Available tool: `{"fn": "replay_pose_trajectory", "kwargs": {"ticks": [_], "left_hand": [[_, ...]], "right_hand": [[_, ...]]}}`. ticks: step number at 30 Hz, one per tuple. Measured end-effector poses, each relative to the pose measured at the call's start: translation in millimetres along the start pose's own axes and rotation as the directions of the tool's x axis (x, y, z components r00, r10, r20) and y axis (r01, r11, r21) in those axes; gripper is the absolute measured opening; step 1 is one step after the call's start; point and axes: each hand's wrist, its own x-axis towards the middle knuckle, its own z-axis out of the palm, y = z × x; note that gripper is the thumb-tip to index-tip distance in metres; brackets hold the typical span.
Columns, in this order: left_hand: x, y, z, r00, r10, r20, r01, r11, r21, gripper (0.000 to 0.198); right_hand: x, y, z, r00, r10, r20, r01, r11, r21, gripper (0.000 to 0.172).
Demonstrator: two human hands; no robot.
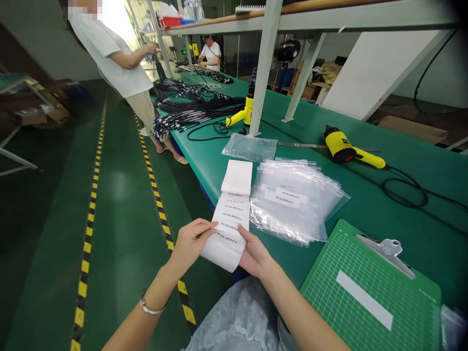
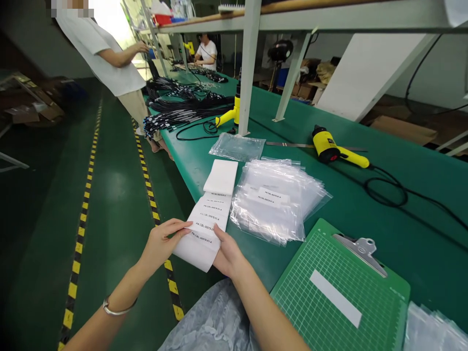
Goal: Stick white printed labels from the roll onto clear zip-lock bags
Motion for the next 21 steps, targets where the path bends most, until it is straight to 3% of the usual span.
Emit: {"fn": "replay_pose_trajectory", "kwargs": {"ticks": [3,6,9,12,15,21], "left_hand": [[-4,3,0.7,0.970,0.239,-0.037,-0.223,0.943,0.245,0.021],[-11,4,-3.4,0.929,0.364,0.069,-0.354,0.818,0.454,0.027],[-15,4,-8.7,0.952,0.285,0.108,-0.303,0.849,0.434,0.026],[-13,4,-10.6,0.996,0.074,0.042,-0.083,0.953,0.290,0.024],[-5,4,-8.4,0.993,-0.121,-0.005,0.120,0.984,0.131,0.026],[6,4,2.4,0.975,-0.217,-0.049,0.217,0.976,0.011,0.013]], "right_hand": [[0,0,4,0.997,0.068,-0.026,-0.066,0.996,0.068,0.042],[0,0,6,0.992,0.121,-0.024,-0.117,0.984,0.131,0.045],[1,1,6,0.990,0.142,0.009,-0.141,0.975,0.173,0.046],[1,1,5,0.990,0.135,0.025,-0.138,0.977,0.164,0.044],[0,-1,6,0.996,0.091,0.014,-0.092,0.988,0.123,0.042],[2,-2,5,0.996,0.048,-0.069,-0.042,0.995,0.089,0.040]]}}
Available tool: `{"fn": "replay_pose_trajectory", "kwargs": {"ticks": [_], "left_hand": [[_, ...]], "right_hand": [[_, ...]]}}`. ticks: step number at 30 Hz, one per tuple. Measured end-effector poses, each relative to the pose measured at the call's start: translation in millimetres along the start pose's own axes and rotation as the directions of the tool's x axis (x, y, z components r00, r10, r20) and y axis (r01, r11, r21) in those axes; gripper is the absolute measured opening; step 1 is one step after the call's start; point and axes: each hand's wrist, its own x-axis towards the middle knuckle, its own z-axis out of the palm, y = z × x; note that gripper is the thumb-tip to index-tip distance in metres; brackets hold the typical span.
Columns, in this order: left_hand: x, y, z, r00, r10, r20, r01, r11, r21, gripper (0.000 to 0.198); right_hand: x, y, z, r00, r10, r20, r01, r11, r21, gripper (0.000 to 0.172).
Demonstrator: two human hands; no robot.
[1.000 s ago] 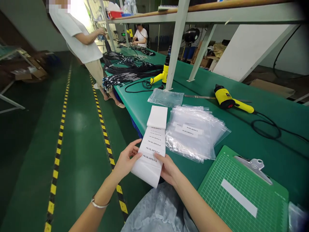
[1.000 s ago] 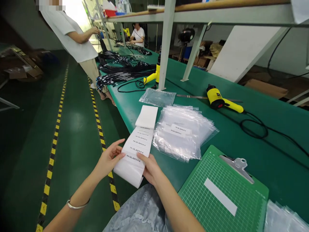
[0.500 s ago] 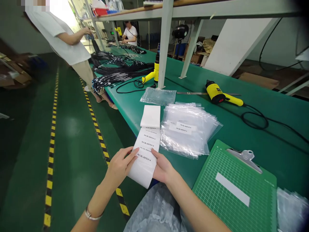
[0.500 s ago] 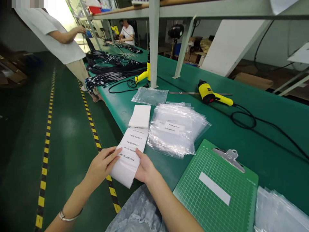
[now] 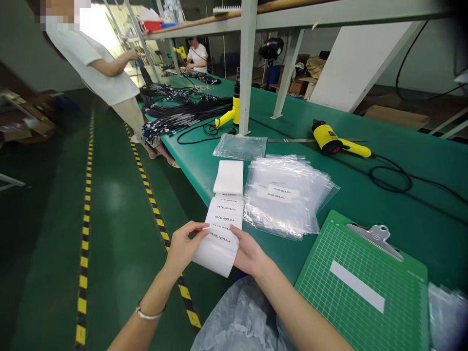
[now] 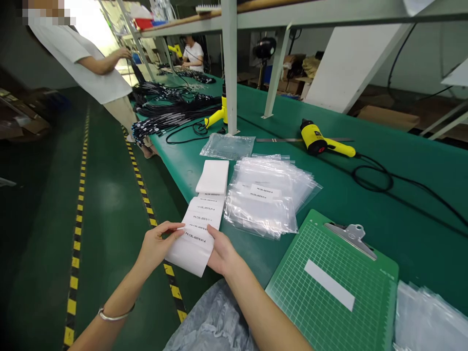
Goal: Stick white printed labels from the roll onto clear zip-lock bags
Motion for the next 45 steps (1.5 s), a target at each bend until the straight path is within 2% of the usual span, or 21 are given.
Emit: {"fn": "replay_pose_trajectory", "kwargs": {"ticks": [6,11,15,18,21,29,39,41,45], "left_hand": [[-6,-3,10.1,0.994,0.007,-0.109,-0.013,0.999,-0.048,0.012],[-12,-1,11.1,0.984,0.051,-0.171,-0.056,0.998,-0.022,0.015],[-6,0,5.0,0.997,0.006,-0.082,-0.007,1.000,-0.013,0.023],[1,-1,0.9,1.000,-0.007,-0.017,0.007,1.000,-0.009,0.019],[4,0,0.6,1.000,0.013,-0.021,-0.013,1.000,-0.002,0.016],[-1,4,7.3,0.984,0.148,-0.100,-0.142,0.988,0.065,0.012],[-2,-3,7.3,0.938,0.320,-0.136,-0.288,0.934,0.209,0.010],[-2,-3,6.3,0.942,0.312,-0.122,-0.283,0.936,0.210,0.011],[3,0,3.1,0.977,0.211,-0.039,-0.204,0.971,0.127,0.015]], "right_hand": [[3,2,0,1.000,0.004,-0.023,-0.004,1.000,0.004,0.041],[4,3,1,1.000,0.022,-0.015,-0.022,1.000,0.007,0.043],[2,2,2,0.999,-0.040,-0.020,0.040,0.999,-0.021,0.041],[-1,0,1,0.993,-0.114,-0.039,0.112,0.992,-0.059,0.038],[-1,-1,0,0.988,-0.144,-0.053,0.140,0.987,-0.076,0.037],[1,-2,0,0.996,-0.089,-0.011,0.088,0.995,-0.047,0.040],[-1,-6,8,0.996,-0.086,-0.015,0.084,0.994,-0.071,0.041],[-1,-5,9,0.995,-0.098,-0.021,0.096,0.992,-0.083,0.041],[-1,-5,7,0.985,-0.168,-0.049,0.161,0.979,-0.124,0.039]]}}
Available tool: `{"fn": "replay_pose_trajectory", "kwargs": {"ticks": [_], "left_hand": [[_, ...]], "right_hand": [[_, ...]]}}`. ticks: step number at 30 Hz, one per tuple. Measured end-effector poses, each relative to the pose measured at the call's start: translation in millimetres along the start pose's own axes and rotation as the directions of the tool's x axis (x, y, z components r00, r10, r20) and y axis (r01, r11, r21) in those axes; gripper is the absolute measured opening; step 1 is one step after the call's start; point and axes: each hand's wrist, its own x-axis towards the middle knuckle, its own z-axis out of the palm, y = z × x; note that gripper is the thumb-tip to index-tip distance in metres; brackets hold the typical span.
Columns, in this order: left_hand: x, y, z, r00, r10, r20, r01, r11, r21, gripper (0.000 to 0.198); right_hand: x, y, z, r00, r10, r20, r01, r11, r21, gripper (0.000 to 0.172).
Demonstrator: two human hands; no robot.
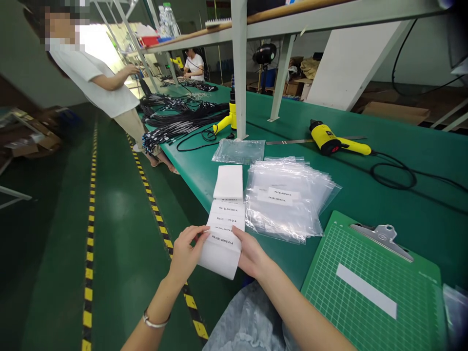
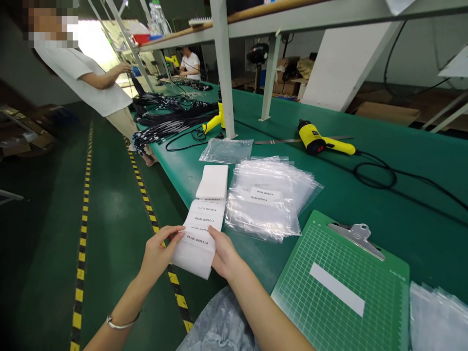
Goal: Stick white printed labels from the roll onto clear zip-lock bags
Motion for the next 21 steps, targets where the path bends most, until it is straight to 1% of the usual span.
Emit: {"fn": "replay_pose_trajectory", "kwargs": {"ticks": [2,5,8,11,14,16,18,19,21], "left_hand": [[2,1,-0.9,1.000,-0.026,0.012,0.026,0.999,-0.028,0.014],[3,2,0.7,0.999,-0.043,-0.027,0.042,0.997,-0.064,0.013],[1,2,4.4,0.995,-0.021,-0.093,0.012,0.995,-0.099,0.011],[-3,2,6.4,0.988,0.040,-0.148,-0.057,0.992,-0.114,0.010],[-6,2,5.2,0.982,0.101,-0.162,-0.117,0.989,-0.095,0.011],[-7,1,3.8,0.982,0.116,-0.152,-0.129,0.989,-0.078,0.011],[-7,0,2.6,0.985,0.099,-0.144,-0.109,0.992,-0.066,0.010],[-6,0,2.1,0.986,0.078,-0.145,-0.088,0.994,-0.062,0.010],[-5,-1,1.0,0.988,0.025,-0.153,-0.034,0.998,-0.059,0.013]], "right_hand": [[0,0,-1,0.999,-0.039,-0.020,0.039,0.999,-0.019,0.037],[-1,0,-2,0.998,-0.052,-0.029,0.051,0.998,-0.023,0.037],[-4,-1,-2,1.000,0.010,-0.004,-0.010,1.000,-0.003,0.038],[-6,-3,-1,0.995,0.089,0.042,-0.090,0.996,0.005,0.039],[-5,-5,-1,0.987,0.143,0.078,-0.144,0.990,0.009,0.041],[-4,-5,-1,0.983,0.162,0.086,-0.165,0.986,0.019,0.041],[-5,-2,-3,0.986,0.123,0.115,-0.126,0.992,0.013,0.041],[-7,0,-5,0.987,0.076,0.140,-0.074,0.997,-0.018,0.041],[-11,7,-10,0.981,-0.058,0.185,0.091,0.980,-0.176,0.044]]}}
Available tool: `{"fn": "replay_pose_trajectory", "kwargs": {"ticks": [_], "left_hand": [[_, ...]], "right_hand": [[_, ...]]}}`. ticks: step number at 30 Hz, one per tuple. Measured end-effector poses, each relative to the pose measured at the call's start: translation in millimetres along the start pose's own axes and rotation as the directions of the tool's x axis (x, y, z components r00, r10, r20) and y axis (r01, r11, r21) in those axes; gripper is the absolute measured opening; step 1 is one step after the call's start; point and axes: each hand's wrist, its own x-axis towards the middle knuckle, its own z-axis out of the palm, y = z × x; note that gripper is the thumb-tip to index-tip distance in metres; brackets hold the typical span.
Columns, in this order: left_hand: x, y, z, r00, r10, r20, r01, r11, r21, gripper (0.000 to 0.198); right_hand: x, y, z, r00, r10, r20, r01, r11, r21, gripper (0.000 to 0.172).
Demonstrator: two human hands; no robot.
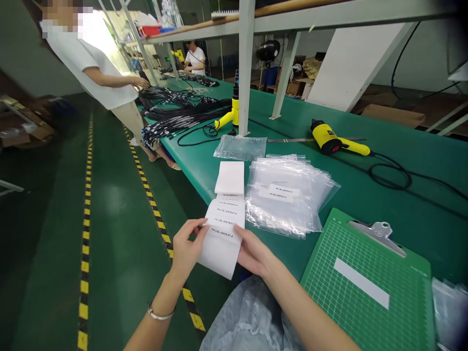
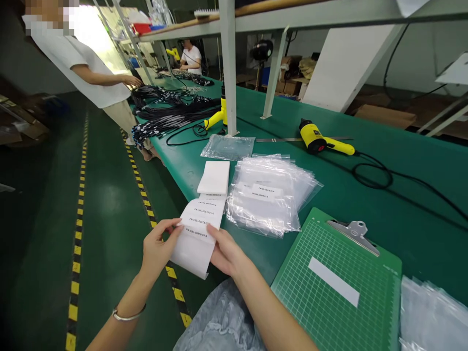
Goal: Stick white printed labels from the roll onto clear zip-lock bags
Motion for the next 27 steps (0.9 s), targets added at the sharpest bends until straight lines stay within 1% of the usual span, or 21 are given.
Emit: {"fn": "replay_pose_trajectory", "kwargs": {"ticks": [2,3,4,5,6,7,8,9,10,11,12,13,15,19,21,23,25,27], "left_hand": [[1,2,-1.1,0.999,-0.049,0.000,0.049,0.999,0.002,0.017],[2,5,-1.7,0.998,-0.056,-0.007,0.056,0.998,0.027,0.019],[2,8,-2.1,0.999,-0.037,-0.024,0.039,0.996,0.075,0.021],[2,13,-2.3,0.999,0.011,-0.048,-0.004,0.990,0.142,0.022],[1,19,-2.1,0.994,0.089,-0.061,-0.073,0.973,0.221,0.022],[0,25,-1.3,0.981,0.187,-0.051,-0.164,0.940,0.300,0.021],[-1,31,0.1,0.958,0.287,-0.006,-0.265,0.895,0.359,0.019],[-3,36,2.1,0.928,0.367,0.065,-0.362,0.850,0.383,0.017],[-4,41,4.6,0.897,0.419,0.143,-0.440,0.813,0.381,0.015],[-6,44,7.3,0.872,0.443,0.208,-0.490,0.792,0.365,0.014],[-7,45,10.1,0.859,0.448,0.248,-0.510,0.789,0.342,0.013],[-8,46,12.6,0.860,0.439,0.262,-0.506,0.803,0.315,0.012],[-8,44,15.7,0.878,0.404,0.256,-0.464,0.848,0.255,0.010],[-4,40,14.6,0.892,0.353,0.283,-0.395,0.912,0.107,0.011],[-2,39,12.6,0.904,0.291,0.314,-0.325,0.944,0.060,0.013],[-1,40,11.5,0.922,0.228,0.313,-0.258,0.964,0.058,0.013],[-2,40,11.3,0.929,0.232,0.287,-0.260,0.963,0.063,0.012],[-2,41,11.7,0.920,0.290,0.265,-0.318,0.946,0.069,0.010]], "right_hand": [[-7,9,-4,0.993,-0.120,-0.018,0.113,0.967,-0.230,0.044],[-9,12,-6,0.985,-0.168,-0.039,0.147,0.937,-0.316,0.042],[-11,15,-8,0.976,-0.211,-0.059,0.175,0.912,-0.370,0.040],[-13,18,-10,0.965,-0.251,-0.075,0.203,0.898,-0.389,0.038],[-14,19,-11,0.953,-0.292,-0.080,0.236,0.882,-0.408,0.035],[-15,19,-11,0.935,-0.348,-0.066,0.279,0.839,-0.467,0.031],[-16,19,-11,0.913,-0.406,-0.035,0.322,0.772,-0.548,0.027],[-17,18,-10,0.891,-0.454,0.011,0.357,0.685,-0.635,0.022],[-18,16,-9,0.871,-0.488,0.063,0.380,0.587,-0.714,0.019],[-19,15,-8,0.855,-0.506,0.112,0.394,0.494,-0.775,0.019],[-20,13,-6,0.847,-0.511,0.149,0.399,0.424,-0.813,0.020],[-22,11,-4,0.845,-0.507,0.166,0.398,0.391,-0.830,0.021],[-24,7,-2,0.844,-0.502,0.189,0.394,0.341,-0.853,0.024],[-27,1,1,0.842,-0.483,0.238,0.397,0.258,-0.881,0.029],[-27,0,1,0.840,-0.481,0.250,0.393,0.222,-0.892,0.029],[-27,-1,1,0.837,-0.489,0.245,0.378,0.194,-0.905,0.026],[-28,-1,1,0.835,-0.499,0.233,0.367,0.189,-0.911,0.023],[-30,-1,2,0.834,-0.500,0.233,0.370,0.194,-0.909,0.022]]}}
